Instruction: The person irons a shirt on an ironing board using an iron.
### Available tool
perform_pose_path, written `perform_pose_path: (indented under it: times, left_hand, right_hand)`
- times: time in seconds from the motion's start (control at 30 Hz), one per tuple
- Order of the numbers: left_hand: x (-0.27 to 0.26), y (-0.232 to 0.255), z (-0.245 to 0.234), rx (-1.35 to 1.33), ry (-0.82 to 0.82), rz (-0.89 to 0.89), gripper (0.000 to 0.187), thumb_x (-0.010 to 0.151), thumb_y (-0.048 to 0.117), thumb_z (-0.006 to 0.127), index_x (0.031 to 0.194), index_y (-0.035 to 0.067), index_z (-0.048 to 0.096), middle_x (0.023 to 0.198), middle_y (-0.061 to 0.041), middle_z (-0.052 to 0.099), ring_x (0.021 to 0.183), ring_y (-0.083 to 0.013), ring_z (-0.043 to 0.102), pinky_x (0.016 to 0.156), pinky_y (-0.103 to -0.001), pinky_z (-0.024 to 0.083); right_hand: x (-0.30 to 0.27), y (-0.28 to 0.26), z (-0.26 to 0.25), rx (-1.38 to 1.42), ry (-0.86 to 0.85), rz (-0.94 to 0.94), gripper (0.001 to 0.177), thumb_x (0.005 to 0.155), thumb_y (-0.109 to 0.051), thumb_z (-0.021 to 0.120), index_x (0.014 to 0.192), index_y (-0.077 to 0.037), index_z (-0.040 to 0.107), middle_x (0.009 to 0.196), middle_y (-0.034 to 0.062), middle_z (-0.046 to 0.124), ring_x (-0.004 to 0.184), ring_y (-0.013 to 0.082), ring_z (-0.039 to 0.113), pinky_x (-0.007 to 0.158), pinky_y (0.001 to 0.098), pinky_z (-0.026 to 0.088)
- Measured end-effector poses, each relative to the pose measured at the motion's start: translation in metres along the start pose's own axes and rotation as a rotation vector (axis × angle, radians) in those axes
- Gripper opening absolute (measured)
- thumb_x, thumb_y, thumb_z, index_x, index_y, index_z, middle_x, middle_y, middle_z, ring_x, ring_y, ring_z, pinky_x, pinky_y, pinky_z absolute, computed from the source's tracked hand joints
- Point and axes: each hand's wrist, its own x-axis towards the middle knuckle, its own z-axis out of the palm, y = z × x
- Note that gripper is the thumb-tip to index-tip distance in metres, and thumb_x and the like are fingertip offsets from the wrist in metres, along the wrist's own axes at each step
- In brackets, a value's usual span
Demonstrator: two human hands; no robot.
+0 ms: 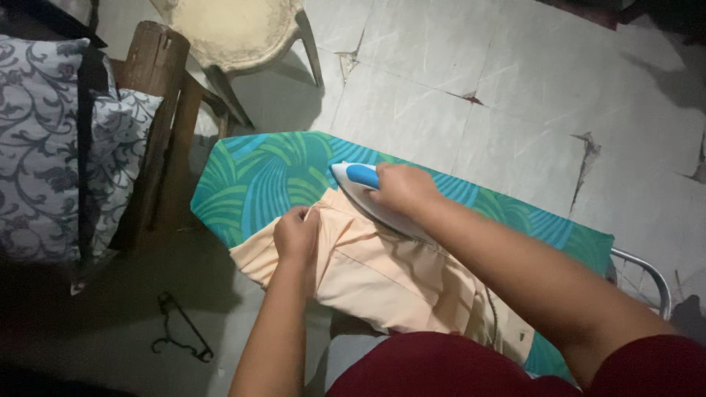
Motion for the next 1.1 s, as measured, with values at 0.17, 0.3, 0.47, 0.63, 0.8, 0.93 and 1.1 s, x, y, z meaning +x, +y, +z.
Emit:
perform_pose_path:
  times: [0.17,0.3,0.47,0.63,0.8,0.93,1.1]
  left_hand:
    - [0.005,-0.005,0.001,0.139,-0.016,0.035,0.037,0.088,0.044,0.068,0.099,0.011,0.08,0.096,-0.018,0.076,0.092,-0.038,0.072,0.082,-0.046,0.055]
    - [0.005,-0.005,0.002,0.105,-0.008,0.071,0.038,0.089,0.045,0.067,0.102,0.011,0.079,0.097,-0.019,0.075,0.093,-0.0398,0.071,0.082,-0.047,0.054]
    - [0.003,-0.003,-0.004,0.076,-0.024,0.044,0.037,0.087,0.043,0.068,0.1,0.01,0.08,0.094,-0.018,0.076,0.091,-0.0375,0.072,0.081,-0.046,0.055]
    - [0.001,0.003,-0.007,0.037,-0.016,0.048,0.035,0.086,0.04,0.068,0.099,0.01,0.079,0.092,-0.017,0.076,0.089,-0.0363,0.073,0.081,-0.045,0.055]
    - [-0.004,0.01,-0.01,0.023,-0.026,0.036,0.035,0.087,0.041,0.069,0.095,0.008,0.079,0.09,-0.018,0.076,0.089,-0.0357,0.074,0.081,-0.045,0.055]
    - [-0.002,0.007,-0.01,0.026,-0.017,0.023,0.034,0.087,0.039,0.068,0.097,0.008,0.079,0.092,-0.018,0.076,0.089,-0.0369,0.073,0.081,-0.045,0.054]
    - [0.006,-0.002,-0.005,0.067,-0.018,0.066,0.034,0.086,0.039,0.067,0.1,0.01,0.079,0.095,-0.019,0.075,0.092,-0.0387,0.072,0.083,-0.046,0.054]
  right_hand:
    - [0.011,-0.007,0.005,-0.015,0.027,-0.003,0.044,0.083,-0.044,0.074,0.111,-0.01,0.068,0.106,0.0174,0.074,0.098,0.0377,0.071,0.084,0.0494,0.056]
    - [0.042,-0.03,0.002,-0.008,0.044,0.017,0.044,0.083,-0.043,0.075,0.112,-0.01,0.069,0.109,0.0174,0.074,0.101,0.0371,0.071,0.087,0.049,0.056]
    - [0.044,-0.021,0.008,0.012,0.041,0.041,0.045,0.083,-0.045,0.075,0.113,-0.011,0.069,0.108,0.0181,0.074,0.1,0.0373,0.071,0.086,0.0492,0.056]
    - [0.005,0.023,0.004,-0.094,-0.045,-0.015,0.043,0.085,-0.049,0.072,0.107,-0.011,0.069,0.103,0.0166,0.074,0.095,0.0376,0.071,0.081,0.0498,0.055]
    - [-0.042,0.049,-0.009,-0.215,-0.176,-0.112,0.046,0.081,-0.046,0.073,0.111,-0.013,0.065,0.103,0.0164,0.074,0.096,0.0384,0.071,0.08,0.0511,0.055]
    - [-0.037,0.033,-0.01,-0.171,-0.161,-0.092,0.043,0.085,-0.048,0.071,0.109,-0.012,0.065,0.101,0.0168,0.075,0.096,0.0385,0.071,0.082,0.0512,0.055]
    - [-0.012,0.017,0.002,-0.085,-0.032,-0.11,0.041,0.084,-0.045,0.072,0.107,-0.011,0.067,0.101,0.0174,0.074,0.095,0.0392,0.07,0.082,0.051,0.055]
